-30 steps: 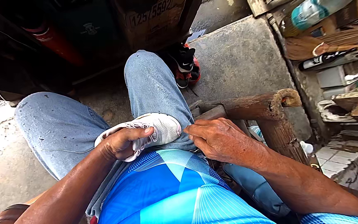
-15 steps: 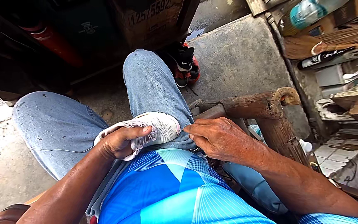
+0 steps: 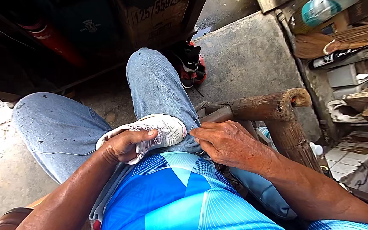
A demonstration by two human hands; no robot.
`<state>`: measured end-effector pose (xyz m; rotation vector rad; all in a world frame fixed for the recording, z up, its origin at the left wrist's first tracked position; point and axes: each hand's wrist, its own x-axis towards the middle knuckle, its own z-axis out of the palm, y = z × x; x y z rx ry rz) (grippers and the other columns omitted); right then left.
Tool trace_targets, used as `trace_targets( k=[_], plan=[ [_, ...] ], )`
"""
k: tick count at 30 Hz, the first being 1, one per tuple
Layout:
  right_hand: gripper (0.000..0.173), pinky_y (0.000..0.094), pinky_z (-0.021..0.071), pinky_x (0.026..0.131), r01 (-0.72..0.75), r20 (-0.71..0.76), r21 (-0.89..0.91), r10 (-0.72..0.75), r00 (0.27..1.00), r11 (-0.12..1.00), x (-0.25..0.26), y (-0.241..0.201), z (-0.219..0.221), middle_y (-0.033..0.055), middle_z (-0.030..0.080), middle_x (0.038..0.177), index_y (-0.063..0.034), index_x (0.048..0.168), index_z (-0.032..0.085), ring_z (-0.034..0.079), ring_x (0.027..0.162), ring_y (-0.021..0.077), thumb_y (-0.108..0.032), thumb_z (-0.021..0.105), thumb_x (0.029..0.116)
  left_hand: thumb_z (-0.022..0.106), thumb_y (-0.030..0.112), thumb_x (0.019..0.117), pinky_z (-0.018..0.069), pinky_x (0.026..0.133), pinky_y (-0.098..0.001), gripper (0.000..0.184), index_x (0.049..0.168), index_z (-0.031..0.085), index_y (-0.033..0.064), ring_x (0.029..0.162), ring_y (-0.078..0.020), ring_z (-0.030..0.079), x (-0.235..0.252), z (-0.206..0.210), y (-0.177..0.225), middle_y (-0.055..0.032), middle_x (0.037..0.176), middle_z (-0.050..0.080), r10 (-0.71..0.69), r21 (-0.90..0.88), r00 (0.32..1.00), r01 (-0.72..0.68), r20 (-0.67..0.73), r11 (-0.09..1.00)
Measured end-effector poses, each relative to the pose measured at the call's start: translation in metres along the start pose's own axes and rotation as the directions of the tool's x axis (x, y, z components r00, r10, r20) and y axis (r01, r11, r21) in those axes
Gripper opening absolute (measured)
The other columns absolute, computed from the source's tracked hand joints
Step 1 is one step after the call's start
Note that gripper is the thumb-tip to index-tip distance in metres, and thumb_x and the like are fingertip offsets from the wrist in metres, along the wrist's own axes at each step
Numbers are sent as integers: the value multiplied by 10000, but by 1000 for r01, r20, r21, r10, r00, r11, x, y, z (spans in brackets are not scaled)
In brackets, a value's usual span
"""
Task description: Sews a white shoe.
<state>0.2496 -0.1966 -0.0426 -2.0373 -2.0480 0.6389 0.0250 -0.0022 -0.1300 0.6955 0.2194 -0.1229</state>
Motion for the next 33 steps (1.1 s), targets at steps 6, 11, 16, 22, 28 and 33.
trace_targets(
  k=[6, 11, 16, 22, 28, 33],
  plan=[
    [209, 376, 461, 468, -39, 80, -170, 54, 995, 985, 4, -9, 4, 45, 595, 734, -125, 958, 736, 611, 591, 217, -172, 533, 947, 741, 312, 908, 560, 705, -172, 73, 949, 749, 252, 764, 16, 669, 2, 22, 3, 85, 851, 721, -77, 88, 997, 77, 4, 993],
    [152, 374, 441, 443, -56, 91, -238, 80, 993, 970, 9, -16, 7, 64, 583, 716, -100, 898, 712, 599, 558, 234, -139, 567, 920, 730, 290, 905, 558, 748, -187, 52, 929, 747, 248, 819, 2, 673, 2, 32, 0, 77, 876, 722, -56, 75, 996, 61, -63, 995],
    [136, 380, 446, 449, -44, 103, -245, 71, 992, 969, 15, -16, 10, 76, 595, 731, -92, 893, 710, 605, 567, 247, -130, 583, 917, 746, 325, 882, 544, 697, -174, 82, 898, 746, 245, 758, 4, 657, 4, 31, 0, 69, 826, 705, -72, 66, 988, 82, -137, 994],
    [124, 382, 448, 459, -30, 116, -258, 62, 991, 966, 22, -15, 15, 73, 592, 727, -93, 909, 707, 606, 575, 246, -121, 587, 910, 746, 347, 879, 542, 689, -177, 99, 903, 744, 251, 748, -1, 656, 6, 25, -1, 65, 807, 697, -66, 93, 985, 82, -162, 992],
    [142, 401, 480, 507, -61, 173, -234, 104, 980, 970, 30, -18, 15, 73, 618, 753, -104, 959, 723, 633, 626, 256, -127, 588, 924, 743, 382, 866, 517, 630, -158, 117, 857, 732, 266, 676, 14, 626, 4, 25, 1, 75, 752, 673, -84, 104, 971, 110, -222, 989],
    [112, 381, 456, 459, -19, 137, -261, 57, 989, 965, 32, -20, 20, 86, 602, 734, -80, 932, 710, 613, 574, 253, -100, 604, 902, 744, 375, 876, 537, 669, -173, 124, 892, 744, 252, 727, -2, 652, 3, 22, 1, 58, 798, 697, -78, 78, 973, 97, -217, 992]
  ],
)
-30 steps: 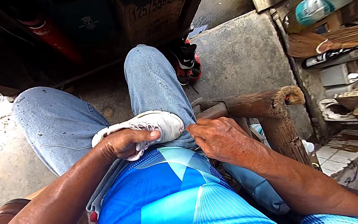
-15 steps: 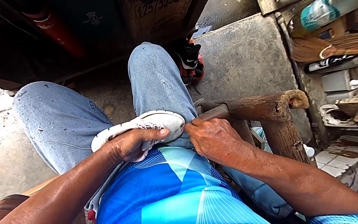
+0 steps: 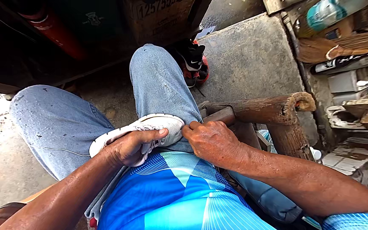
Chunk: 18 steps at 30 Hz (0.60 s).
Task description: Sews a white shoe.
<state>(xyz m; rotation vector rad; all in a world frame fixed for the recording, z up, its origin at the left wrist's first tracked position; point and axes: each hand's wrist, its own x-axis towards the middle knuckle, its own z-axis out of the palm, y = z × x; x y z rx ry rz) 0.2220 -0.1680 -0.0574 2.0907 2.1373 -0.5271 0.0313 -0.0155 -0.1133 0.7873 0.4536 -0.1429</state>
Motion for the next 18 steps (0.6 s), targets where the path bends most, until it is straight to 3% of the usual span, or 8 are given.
trace_targets(
  k=[4, 8, 14, 18],
  plan=[
    [167, 445, 512, 604, -89, 138, 153, 68, 988, 984, 7, 5, -9, 66, 655, 789, -122, 1011, 726, 671, 741, 265, -141, 570, 954, 733, 368, 877, 537, 667, -176, 112, 874, 743, 256, 728, -4, 655, 0, 0, -1, 59, 793, 698, -3, 8, 1000, 3, -15, 1000],
    [101, 398, 475, 471, 2, 28, -5, -2, 1000, 1000, 4, -4, -1, 92, 612, 749, -80, 945, 708, 625, 591, 264, -99, 616, 907, 752, 401, 870, 551, 697, -188, 161, 923, 749, 249, 764, -14, 670, -2, -1, -2, 45, 827, 712, -4, 4, 1000, 4, -29, 1000],
    [143, 459, 502, 633, -116, 232, 178, 73, 970, 977, 16, 3, -13, 59, 657, 799, -129, 994, 698, 669, 779, 260, -160, 560, 982, 747, 412, 866, 560, 723, -199, 180, 935, 752, 246, 800, -19, 681, -3, -2, -3, 46, 853, 725, 1, 22, 999, 0, -42, 1000],
    [121, 425, 500, 523, 10, 106, 24, -13, 994, 1000, 12, -5, -4, 100, 636, 783, -85, 977, 707, 647, 642, 281, -110, 597, 934, 747, 394, 878, 564, 752, -206, 179, 975, 748, 243, 827, -29, 688, -4, -2, -3, 39, 883, 731, 28, 6, 999, -28, -34, 1000]
  ],
)
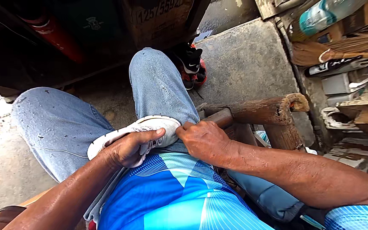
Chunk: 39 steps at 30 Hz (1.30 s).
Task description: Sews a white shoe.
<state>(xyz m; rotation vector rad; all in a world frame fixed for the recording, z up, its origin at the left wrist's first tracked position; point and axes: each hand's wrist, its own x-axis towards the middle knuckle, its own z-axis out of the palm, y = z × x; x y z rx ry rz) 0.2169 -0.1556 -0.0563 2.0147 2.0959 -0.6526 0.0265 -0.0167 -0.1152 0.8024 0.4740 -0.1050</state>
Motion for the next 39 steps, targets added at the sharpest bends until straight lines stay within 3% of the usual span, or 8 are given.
trace_targets(
  k=[9, 14, 18, 23, 30, 32, 36, 39],
  plan=[
    [239, 379, 527, 591, 102, -161, 241, -64, 985, 965, -23, 30, 4, 21, 658, 778, -123, 968, 737, 662, 704, 175, -223, 521, 994, 725, 384, 914, 541, 730, -184, 119, 907, 738, 266, 788, 7, 654, 4, -4, -2, 92, 851, 705, 53, 65, 989, -63, 140, 996],
    [364, 306, 505, 614, 126, -115, 305, -94, 989, 944, -43, 43, 3, -1, 632, 881, -172, 1234, 737, 612, 721, 116, -357, 486, 1046, 735, 373, 911, 541, 713, -178, 102, 899, 738, 272, 768, 12, 650, 3, -5, -1, 92, 837, 704, 55, 63, 988, -64, 145, 996],
    [295, 285, 519, 626, 208, -287, 381, -98, 953, 901, -40, 43, 22, 27, 695, 860, -84, 1081, 761, 648, 729, 113, -232, 512, 1023, 736, 371, 904, 540, 712, -168, 89, 877, 736, 286, 769, 21, 653, 4, -6, 1, 104, 838, 709, 38, 77, 986, -51, 165, 996],
    [274, 275, 551, 718, 236, -344, 488, -63, 937, 840, -32, 42, 37, 46, 725, 891, -50, 1036, 759, 680, 813, 101, -176, 517, 1019, 728, 376, 912, 551, 758, -186, 87, 923, 731, 290, 833, 16, 666, 5, -9, 2, 107, 893, 720, 11, 91, 976, -32, 217, 995],
    [221, 337, 440, 456, 257, -419, 199, -155, 895, 946, -27, 33, 35, 60, 614, 738, -62, 911, 722, 598, 578, 185, -136, 523, 973, 729, 370, 919, 547, 728, -165, 81, 934, 739, 291, 791, 30, 661, 6, -9, 2, 115, 863, 715, 17, 53, 974, -30, 228, 998],
    [216, 336, 431, 451, 253, -409, 206, -152, 900, 945, -25, 32, 33, 56, 594, 717, -64, 886, 712, 587, 568, 184, -131, 524, 969, 728, 370, 918, 542, 721, -162, 81, 923, 738, 290, 779, 32, 655, 5, -8, 2, 117, 851, 710, 19, 48, 976, -30, 218, 998],
    [218, 266, 484, 582, 178, -297, 493, -28, 955, 852, -21, 34, 31, -3, 629, 718, -85, 863, 708, 603, 661, 80, -164, 541, 979, 733, 383, 913, 545, 727, -164, 98, 918, 746, 286, 786, 30, 659, 4, -9, 1, 112, 852, 715, 35, 46, 978, -45, 204, 998],
    [211, 332, 464, 505, 205, -328, 304, -99, 939, 930, -20, 29, 28, 32, 602, 709, -85, 853, 693, 601, 606, 160, -143, 525, 965, 737, 379, 913, 553, 751, -173, 102, 947, 745, 283, 819, 21, 669, 5, -9, 0, 106, 880, 722, 50, 40, 977, -59, 205, 997]
  ],
)
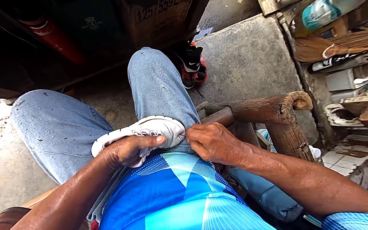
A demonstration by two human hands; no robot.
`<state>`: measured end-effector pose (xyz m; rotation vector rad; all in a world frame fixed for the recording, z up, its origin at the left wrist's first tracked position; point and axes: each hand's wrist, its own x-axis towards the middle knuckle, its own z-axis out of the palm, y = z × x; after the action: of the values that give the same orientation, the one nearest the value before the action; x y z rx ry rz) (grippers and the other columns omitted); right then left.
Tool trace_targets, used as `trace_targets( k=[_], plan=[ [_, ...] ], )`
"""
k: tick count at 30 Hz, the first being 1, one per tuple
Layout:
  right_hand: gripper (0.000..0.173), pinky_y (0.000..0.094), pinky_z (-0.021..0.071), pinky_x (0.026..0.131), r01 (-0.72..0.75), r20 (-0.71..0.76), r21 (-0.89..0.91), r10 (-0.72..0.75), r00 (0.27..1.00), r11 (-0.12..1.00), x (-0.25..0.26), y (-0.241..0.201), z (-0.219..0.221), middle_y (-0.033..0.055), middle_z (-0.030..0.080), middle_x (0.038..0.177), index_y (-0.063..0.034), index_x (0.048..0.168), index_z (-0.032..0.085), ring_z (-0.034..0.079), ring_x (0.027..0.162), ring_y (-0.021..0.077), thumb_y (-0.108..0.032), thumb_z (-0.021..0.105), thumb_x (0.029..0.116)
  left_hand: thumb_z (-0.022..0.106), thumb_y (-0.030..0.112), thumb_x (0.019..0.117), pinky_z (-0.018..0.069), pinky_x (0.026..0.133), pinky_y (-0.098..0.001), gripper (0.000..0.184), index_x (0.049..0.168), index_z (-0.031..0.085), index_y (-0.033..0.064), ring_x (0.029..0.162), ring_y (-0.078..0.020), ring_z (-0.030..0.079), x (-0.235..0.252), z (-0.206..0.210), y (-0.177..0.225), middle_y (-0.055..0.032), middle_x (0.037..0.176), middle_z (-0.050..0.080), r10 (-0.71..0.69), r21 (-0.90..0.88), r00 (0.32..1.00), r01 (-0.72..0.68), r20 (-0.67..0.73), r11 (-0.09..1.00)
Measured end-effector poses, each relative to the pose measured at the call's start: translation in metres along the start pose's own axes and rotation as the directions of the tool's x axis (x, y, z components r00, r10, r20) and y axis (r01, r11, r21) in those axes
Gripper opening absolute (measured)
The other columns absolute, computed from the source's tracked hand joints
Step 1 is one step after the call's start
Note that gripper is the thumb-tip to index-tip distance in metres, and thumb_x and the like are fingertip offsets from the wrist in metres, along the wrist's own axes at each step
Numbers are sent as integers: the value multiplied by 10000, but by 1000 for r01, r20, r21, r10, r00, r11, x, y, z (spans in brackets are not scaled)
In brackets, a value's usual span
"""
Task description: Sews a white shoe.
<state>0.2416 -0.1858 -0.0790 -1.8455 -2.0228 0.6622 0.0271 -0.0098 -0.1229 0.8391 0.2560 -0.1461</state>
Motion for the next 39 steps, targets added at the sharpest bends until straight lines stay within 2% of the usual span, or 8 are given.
trace_targets(
  k=[3, 8, 13, 21, 26, 33, 36, 39],
  plan=[
    [196, 353, 413, 433, 63, 17, -141, -61, 998, 988, 2, -3, 0, 56, 564, 699, -87, 853, 680, 564, 533, 203, -133, 521, 958, 735, 379, 917, 547, 737, -171, 103, 935, 747, 279, 805, 21, 665, -1, 0, -1, 104, 870, 720, 3, -12, 1000, -3, -2, 1000],
    [198, 320, 470, 565, -98, 113, 114, 85, 990, 989, 11, 1, -5, -8, 591, 681, -112, 833, 668, 593, 639, 115, -174, 542, 973, 740, 392, 916, 554, 767, -179, 122, 968, 748, 282, 835, 18, 672, -1, -1, -2, 104, 894, 725, 19, -8, 1000, -19, 7, 1000],
    [169, 367, 429, 445, 69, 81, -190, -54, 995, 979, 12, -6, 1, 67, 571, 705, -91, 893, 692, 570, 537, 220, -138, 538, 945, 745, 395, 909, 558, 782, -187, 136, 977, 751, 278, 851, 11, 677, -2, -1, -3, 98, 907, 730, 19, -2, 1000, -19, -11, 1000],
    [175, 345, 466, 511, 56, 23, -20, -55, 998, 998, 15, 2, 4, 33, 589, 695, -85, 851, 689, 598, 601, 170, -146, 556, 948, 756, 399, 892, 555, 751, -181, 148, 967, 747, 272, 824, 9, 672, -2, -2, -4, 90, 885, 724, 47, -5, 999, -47, -21, 999],
    [232, 255, 457, 558, 120, -85, 174, -107, 991, 977, 4, 4, -14, 10, 611, 711, -60, 862, 722, 583, 647, 89, -135, 549, 997, 717, 376, 940, 571, 798, -188, 177, 1049, 770, 247, 869, 5, 693, -17, -4, 3, 82, 949, 752, 185, -95, 983, -184, -2, 978],
    [203, 227, 514, 625, 50, -127, 223, -22, 992, 974, 5, 14, -17, -2, 674, 808, -65, 940, 749, 624, 721, 50, -179, 596, 1008, 751, 556, 858, 606, 864, -309, 462, 1106, 731, 166, 954, -124, 723, -32, 14, 11, -47, 1011, 749, 87, -172, 916, -166, -392, 971],
    [221, 245, 508, 620, 29, -113, 202, -6, 994, 979, 6, 14, -16, -4, 667, 812, -76, 957, 752, 623, 725, 64, -210, 589, 1021, 786, 527, 840, 601, 895, -345, 519, 1171, 686, 139, 1022, -161, 710, -48, 25, 12, -66, 1093, 729, 79, -141, 876, -164, -475, 976],
    [225, 242, 510, 621, 24, -104, 191, -5, 995, 981, 8, 14, -17, -7, 666, 815, -80, 966, 757, 622, 726, 62, -216, 586, 1022, 734, 462, 916, 571, 980, -370, 548, 1288, 607, 80, 1101, -190, 684, -66, 34, 11, -85, 1193, 697, 149, 19, 856, -161, -494, 987]
  ],
)
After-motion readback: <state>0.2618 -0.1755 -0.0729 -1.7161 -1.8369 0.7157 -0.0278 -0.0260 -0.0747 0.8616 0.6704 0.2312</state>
